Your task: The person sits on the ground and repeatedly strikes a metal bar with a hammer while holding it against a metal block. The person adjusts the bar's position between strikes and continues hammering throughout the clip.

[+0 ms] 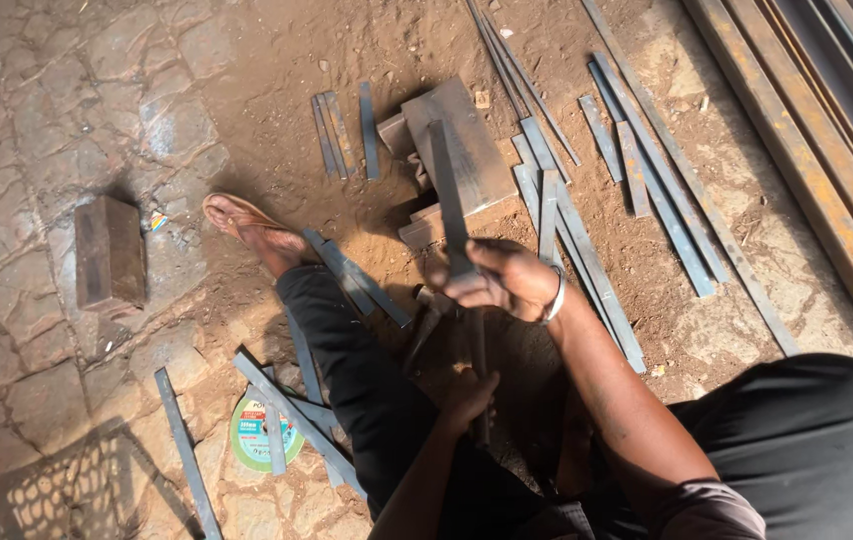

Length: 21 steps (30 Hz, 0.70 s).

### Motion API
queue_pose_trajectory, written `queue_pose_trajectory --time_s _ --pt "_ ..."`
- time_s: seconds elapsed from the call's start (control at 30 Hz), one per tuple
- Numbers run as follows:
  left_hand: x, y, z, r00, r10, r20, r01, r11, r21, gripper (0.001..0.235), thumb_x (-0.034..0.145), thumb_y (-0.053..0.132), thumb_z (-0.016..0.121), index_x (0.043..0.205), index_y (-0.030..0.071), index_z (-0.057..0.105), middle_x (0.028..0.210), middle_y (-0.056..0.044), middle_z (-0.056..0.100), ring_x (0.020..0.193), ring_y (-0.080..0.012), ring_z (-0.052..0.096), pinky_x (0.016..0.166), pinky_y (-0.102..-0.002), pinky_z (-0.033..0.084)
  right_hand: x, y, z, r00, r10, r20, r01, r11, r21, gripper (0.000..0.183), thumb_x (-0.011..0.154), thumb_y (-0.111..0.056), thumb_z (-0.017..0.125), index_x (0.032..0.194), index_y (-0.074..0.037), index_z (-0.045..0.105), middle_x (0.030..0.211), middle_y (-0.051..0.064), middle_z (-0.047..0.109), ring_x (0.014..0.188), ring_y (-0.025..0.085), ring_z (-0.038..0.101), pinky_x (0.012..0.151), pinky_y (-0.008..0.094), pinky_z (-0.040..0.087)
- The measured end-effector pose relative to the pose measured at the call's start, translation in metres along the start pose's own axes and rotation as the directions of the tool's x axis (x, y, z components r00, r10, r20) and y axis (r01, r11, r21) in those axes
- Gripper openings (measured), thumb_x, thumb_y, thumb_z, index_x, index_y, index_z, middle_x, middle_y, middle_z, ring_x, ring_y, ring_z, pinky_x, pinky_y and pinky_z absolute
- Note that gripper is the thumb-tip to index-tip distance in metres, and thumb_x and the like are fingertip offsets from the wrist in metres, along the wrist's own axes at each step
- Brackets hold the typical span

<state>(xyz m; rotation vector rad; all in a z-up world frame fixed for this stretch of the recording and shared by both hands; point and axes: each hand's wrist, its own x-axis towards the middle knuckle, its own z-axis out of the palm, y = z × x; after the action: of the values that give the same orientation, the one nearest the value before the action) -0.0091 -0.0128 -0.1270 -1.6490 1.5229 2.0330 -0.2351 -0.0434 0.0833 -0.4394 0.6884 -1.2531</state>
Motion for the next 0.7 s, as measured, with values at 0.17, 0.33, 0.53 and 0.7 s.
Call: queue_pose_trajectory --time_s 0.17,0.33,0.53,0.7 --pt "-0.005 0.003 0.017 0.987 0.162 -0.009 -0.162 0.986 0.043 0.055 0.094 0.014 0.064 0.143 0.007 0.037 0.071 -0.011 0.057 0.043 -0.0201 0.057 0.037 -0.035 0.049 -0.008 -0.025 0.046 0.989 -0.141 0.046 0.125 0.961 0.248 0.045 0.110 -0.021 0.043 0.139 0.014 0.041 0.134 0.034 0.061 0.110 0.032 0.072 0.091 0.039 0.064" --pt "-0.001 0.007 0.016 0.983 0.184 -0.020 -0.183 0.982 0.052 0.062 0.094 0.011 0.064 0.147 0.006 0.034 0.076 -0.011 0.060 0.044 -0.0210 0.059 0.037 -0.036 0.050 -0.008 -0.030 0.055 0.982 -0.187 0.030 0.176 0.959 0.222 0.044 0.110 -0.022 0.045 0.139 0.010 0.046 0.136 0.033 0.061 0.113 0.030 0.070 0.092 0.037 0.062" --pt "-0.005 0.008 0.017 0.991 0.130 -0.038 -0.127 0.989 0.077 0.060 0.095 0.012 0.064 0.145 0.000 0.033 0.076 -0.011 0.060 0.045 -0.0214 0.059 0.038 -0.036 0.051 -0.008 -0.028 0.053 0.979 -0.191 0.072 0.167 0.953 0.251 0.045 0.110 -0.023 0.046 0.140 0.010 0.048 0.136 0.032 0.062 0.113 0.028 0.071 0.092 0.037 0.062" --pt "-0.003 0.013 0.015 0.999 0.051 0.008 -0.051 0.981 0.188 0.058 0.100 0.016 0.062 0.142 -0.010 0.032 0.074 -0.013 0.062 0.047 -0.0183 0.062 0.043 -0.034 0.055 -0.007 -0.027 0.054 0.978 -0.202 0.052 0.186 0.957 0.223 0.045 0.109 -0.024 0.048 0.139 0.010 0.048 0.134 0.032 0.063 0.113 0.028 0.071 0.090 0.036 0.063"
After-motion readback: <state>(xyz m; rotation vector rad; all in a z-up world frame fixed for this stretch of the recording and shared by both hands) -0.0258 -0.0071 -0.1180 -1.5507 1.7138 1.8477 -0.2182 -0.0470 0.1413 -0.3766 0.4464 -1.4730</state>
